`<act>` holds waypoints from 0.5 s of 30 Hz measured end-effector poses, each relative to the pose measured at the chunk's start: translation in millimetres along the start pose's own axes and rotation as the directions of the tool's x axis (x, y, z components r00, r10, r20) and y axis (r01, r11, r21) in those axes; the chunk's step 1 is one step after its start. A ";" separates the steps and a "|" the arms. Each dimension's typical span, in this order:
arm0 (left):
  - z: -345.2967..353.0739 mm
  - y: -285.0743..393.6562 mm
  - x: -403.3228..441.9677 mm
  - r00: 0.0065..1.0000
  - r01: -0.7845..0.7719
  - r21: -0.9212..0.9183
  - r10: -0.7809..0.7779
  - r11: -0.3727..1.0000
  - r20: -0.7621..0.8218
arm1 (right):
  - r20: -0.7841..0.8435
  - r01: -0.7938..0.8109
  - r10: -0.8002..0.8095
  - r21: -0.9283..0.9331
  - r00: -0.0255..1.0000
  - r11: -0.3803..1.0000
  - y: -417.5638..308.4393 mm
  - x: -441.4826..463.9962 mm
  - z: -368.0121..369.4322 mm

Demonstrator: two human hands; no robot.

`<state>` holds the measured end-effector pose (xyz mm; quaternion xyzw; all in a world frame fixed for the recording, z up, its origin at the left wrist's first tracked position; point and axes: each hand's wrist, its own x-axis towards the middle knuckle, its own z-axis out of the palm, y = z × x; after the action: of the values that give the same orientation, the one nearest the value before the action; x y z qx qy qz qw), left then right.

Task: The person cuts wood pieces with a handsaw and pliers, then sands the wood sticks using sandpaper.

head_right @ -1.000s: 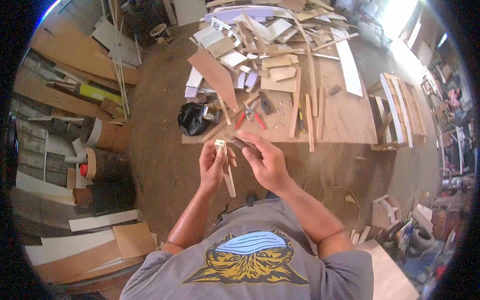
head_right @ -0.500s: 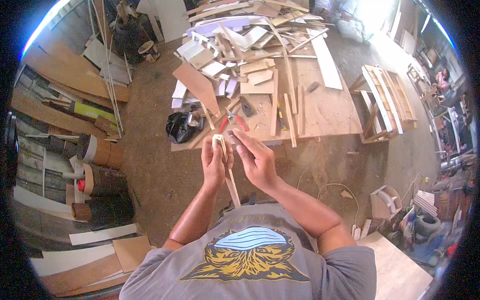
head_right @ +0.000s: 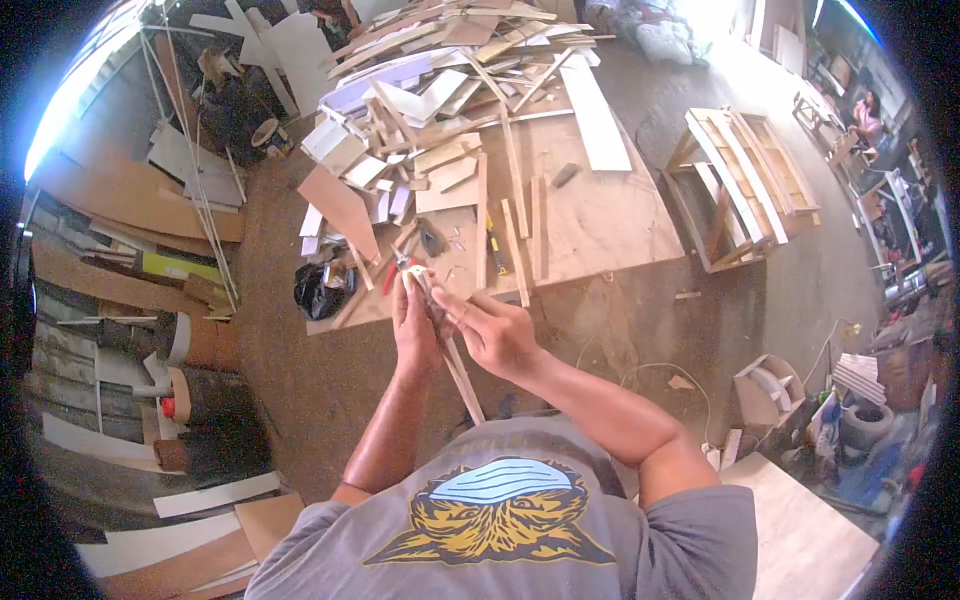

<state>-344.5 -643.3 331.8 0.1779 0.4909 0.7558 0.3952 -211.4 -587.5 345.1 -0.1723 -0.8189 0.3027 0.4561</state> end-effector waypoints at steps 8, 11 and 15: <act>29.5 -42.9 -4.3 0.992 -0.008 0.019 0.006 1.000 0.128 | 0.015 0.025 -0.026 0.048 1.000 0.999 31.4 -12.1 -53.4; 45.1 -38.9 -9.9 0.998 0.012 0.068 -0.016 0.998 0.056 | -0.016 0.078 -0.077 0.048 0.997 0.996 48.8 -25.1 -57.0; 53.3 -46.2 -19.3 0.980 -0.023 0.295 -0.036 0.955 0.195 | -0.024 -0.326 0.350 0.313 0.936 0.892 47.0 -11.3 -81.1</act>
<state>-277.9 -616.5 317.6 0.3077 0.5573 0.6510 0.4135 -136.2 -530.7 339.6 -0.2515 -0.7012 0.4927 0.4497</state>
